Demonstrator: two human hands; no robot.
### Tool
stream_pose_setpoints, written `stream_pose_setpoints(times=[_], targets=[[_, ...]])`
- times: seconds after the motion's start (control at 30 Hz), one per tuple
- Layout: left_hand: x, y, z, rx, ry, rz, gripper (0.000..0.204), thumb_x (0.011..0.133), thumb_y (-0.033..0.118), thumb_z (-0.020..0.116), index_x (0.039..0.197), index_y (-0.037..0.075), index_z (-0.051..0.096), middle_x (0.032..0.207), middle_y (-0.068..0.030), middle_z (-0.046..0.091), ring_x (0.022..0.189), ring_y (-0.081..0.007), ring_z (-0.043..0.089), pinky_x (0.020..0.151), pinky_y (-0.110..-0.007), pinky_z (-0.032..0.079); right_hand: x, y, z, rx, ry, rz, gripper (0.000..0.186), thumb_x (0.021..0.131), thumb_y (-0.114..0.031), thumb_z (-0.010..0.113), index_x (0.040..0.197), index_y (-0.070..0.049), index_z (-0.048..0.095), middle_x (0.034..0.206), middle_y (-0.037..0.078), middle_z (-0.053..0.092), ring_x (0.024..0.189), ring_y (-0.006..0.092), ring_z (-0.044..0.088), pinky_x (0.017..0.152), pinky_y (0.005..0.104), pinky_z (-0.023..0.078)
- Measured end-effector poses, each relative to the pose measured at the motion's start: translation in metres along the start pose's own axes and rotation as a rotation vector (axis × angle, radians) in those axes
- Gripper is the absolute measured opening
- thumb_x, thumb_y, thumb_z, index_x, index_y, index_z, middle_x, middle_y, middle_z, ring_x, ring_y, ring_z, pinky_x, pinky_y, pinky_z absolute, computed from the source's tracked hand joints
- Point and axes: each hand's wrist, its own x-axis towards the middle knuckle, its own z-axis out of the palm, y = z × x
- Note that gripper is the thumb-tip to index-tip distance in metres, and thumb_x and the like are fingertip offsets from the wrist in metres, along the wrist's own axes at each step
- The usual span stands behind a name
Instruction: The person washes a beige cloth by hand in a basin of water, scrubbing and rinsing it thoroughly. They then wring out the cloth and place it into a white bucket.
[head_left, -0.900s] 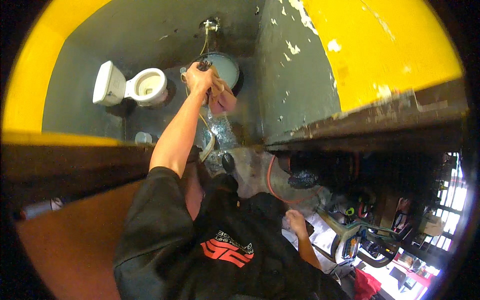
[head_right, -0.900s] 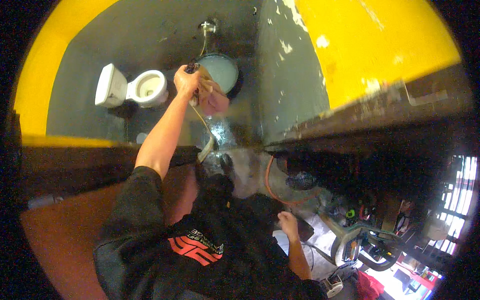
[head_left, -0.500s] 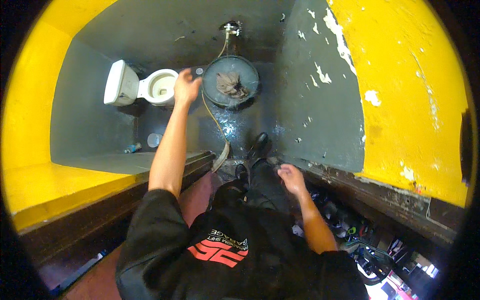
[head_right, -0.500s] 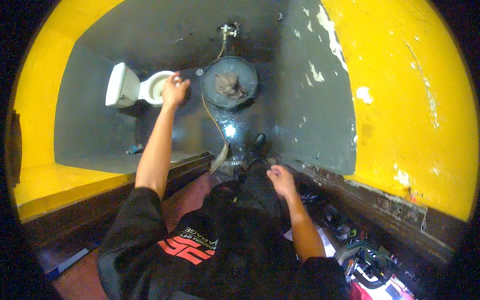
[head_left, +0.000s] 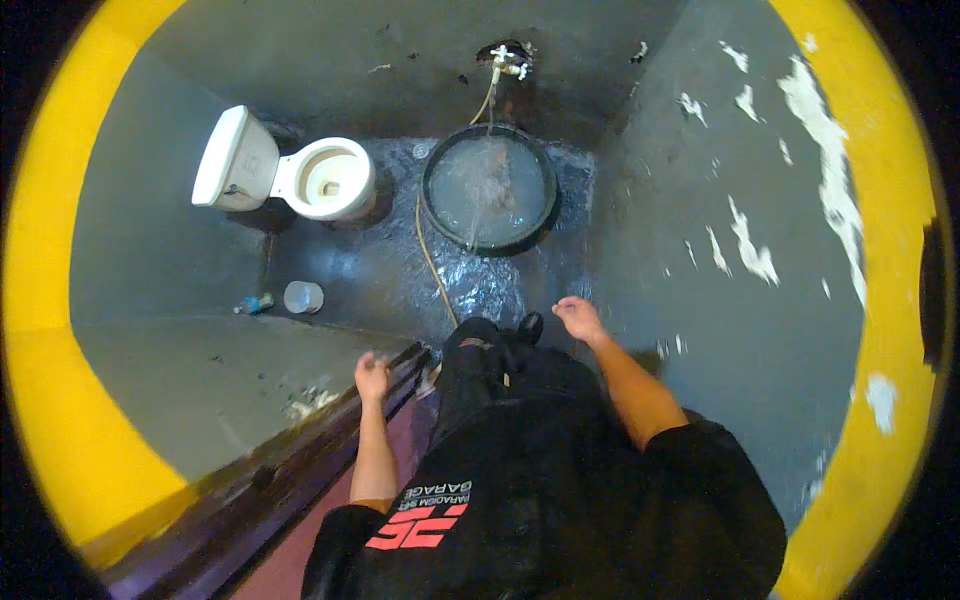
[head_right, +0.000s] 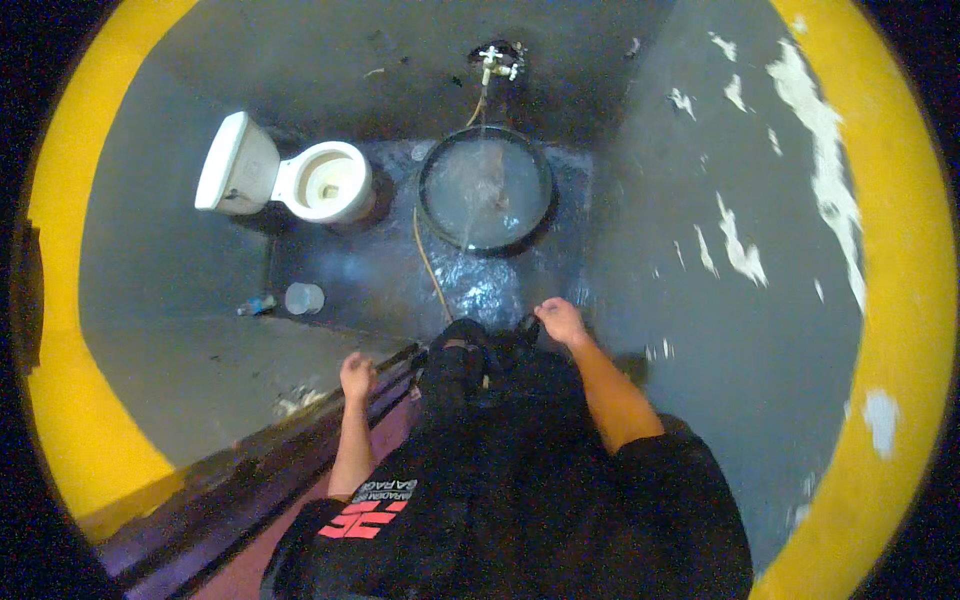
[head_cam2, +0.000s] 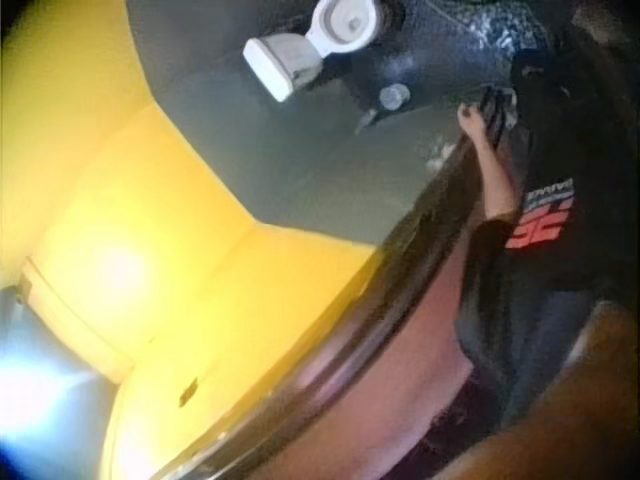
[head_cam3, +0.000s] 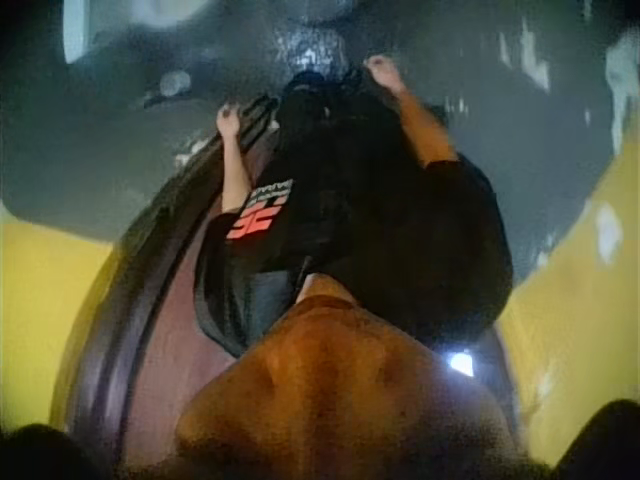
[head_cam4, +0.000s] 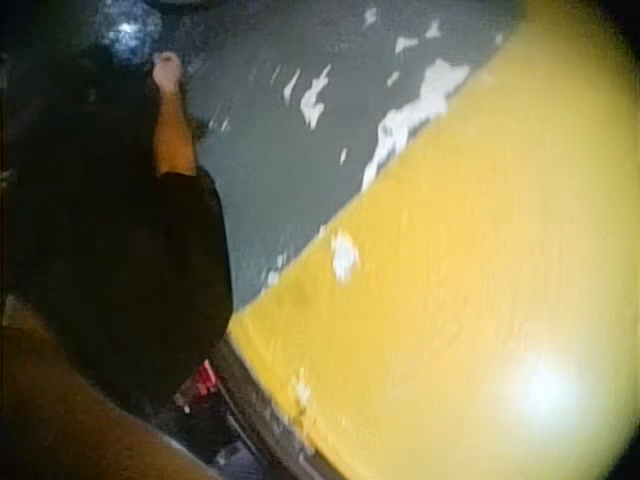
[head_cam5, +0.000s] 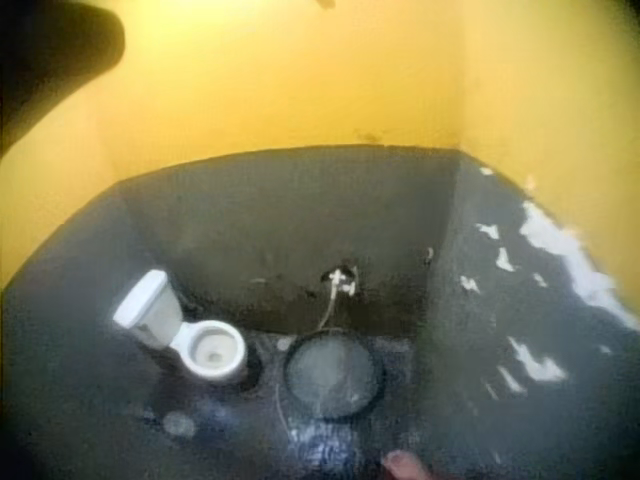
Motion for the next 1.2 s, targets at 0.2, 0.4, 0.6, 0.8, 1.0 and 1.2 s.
stream_pose_setpoints(times=[0.2, 0.4, 0.6, 0.8, 1.0, 1.2], targets=[[-0.029, -0.062, 0.004, 0.213, -0.116, -0.534, 0.022, 0.081, 0.017, 0.065, 0.1, 0.005, 0.062, 0.08, -0.0111, 0.065, 0.058, -0.0216, 0.061, 0.047, -0.035, 0.047, 0.04, 0.047, 0.0, -0.048, -0.034, 0.192, 0.036, 0.084, -0.036, 0.067, 0.095, -0.002, 0.066, 0.096, 0.013, 0.069, 0.091, 0.0274, 0.065, 0.083, 0.0367, 0.049], [0.08, 0.01, 0.009, 0.075, -0.138, -0.182, 0.006, 0.085, 0.003, 0.056, 0.089, 0.005, 0.059, 0.064, -0.0048, 0.055, 0.05, -0.0161, 0.053, 0.041, -0.03, 0.041, 0.077, 0.019, -0.034, -0.073, -0.021, 0.166, 0.035, 0.085, -0.033, 0.065, 0.103, -0.003, 0.066, 0.099, 0.013, 0.069, 0.092, 0.0268, 0.065, 0.084, 0.038, 0.05], [0.227, 0.075, 0.062, 0.459, 0.063, 0.359, 0.017, 0.09, 0.015, 0.056, 0.1, 0.004, 0.064, 0.085, -0.0128, 0.069, 0.083, -0.0241, 0.066, 0.077, -0.035, 0.051, 0.218, 0.016, -0.002, 0.134, -0.013, 0.132, 0.021, 0.09, -0.017, 0.061, 0.104, -0.002, 0.065, 0.092, 0.007, 0.068, 0.08, 0.0182, 0.062, 0.075, 0.0323, 0.05], [0.397, 0.154, 0.178, 0.618, -0.199, 0.259, 0.021, 0.089, 0.02, 0.059, 0.104, 0.007, 0.066, 0.096, -0.0173, 0.069, 0.093, -0.0331, 0.066, 0.084, -0.041, 0.05, 0.39, -0.076, 0.097, 0.086, -0.053, -0.092, 0.023, 0.091, -0.022, 0.058, 0.105, -0.006, 0.067, 0.094, 0.013, 0.07, 0.089, 0.0282, 0.067, 0.08, 0.0367, 0.051], [0.514, 0.135, 0.359, 0.651, -0.492, 0.418, 0.026, 0.088, 0.023, 0.058, 0.108, 0.007, 0.064, 0.098, -0.0202, 0.067, 0.094, -0.0393, 0.063, 0.085, -0.044, 0.05, 0.599, -0.032, 0.196, -0.193, 0.099, -0.23, 0.04, 0.087, -0.031, 0.063, 0.118, -0.006, 0.06, 0.114, 0.018, 0.064, 0.106, 0.0356, 0.06, 0.089, 0.0428, 0.048], [0.585, 0.104, 0.517, 0.528, -0.392, 0.952, 0.046, 0.083, 0.036, 0.066, 0.119, 0.009, 0.057, 0.121, -0.0182, 0.058, 0.115, -0.0379, 0.052, 0.097, -0.045, 0.044, 0.686, 0.002, 0.287, -0.629, 0.237, -0.227, 0.076, 0.072, -0.051, 0.074, 0.121, 0.004, 0.051, 0.114, 0.019, 0.062, 0.104, 0.0294, 0.059, 0.092, 0.0387, 0.047]])
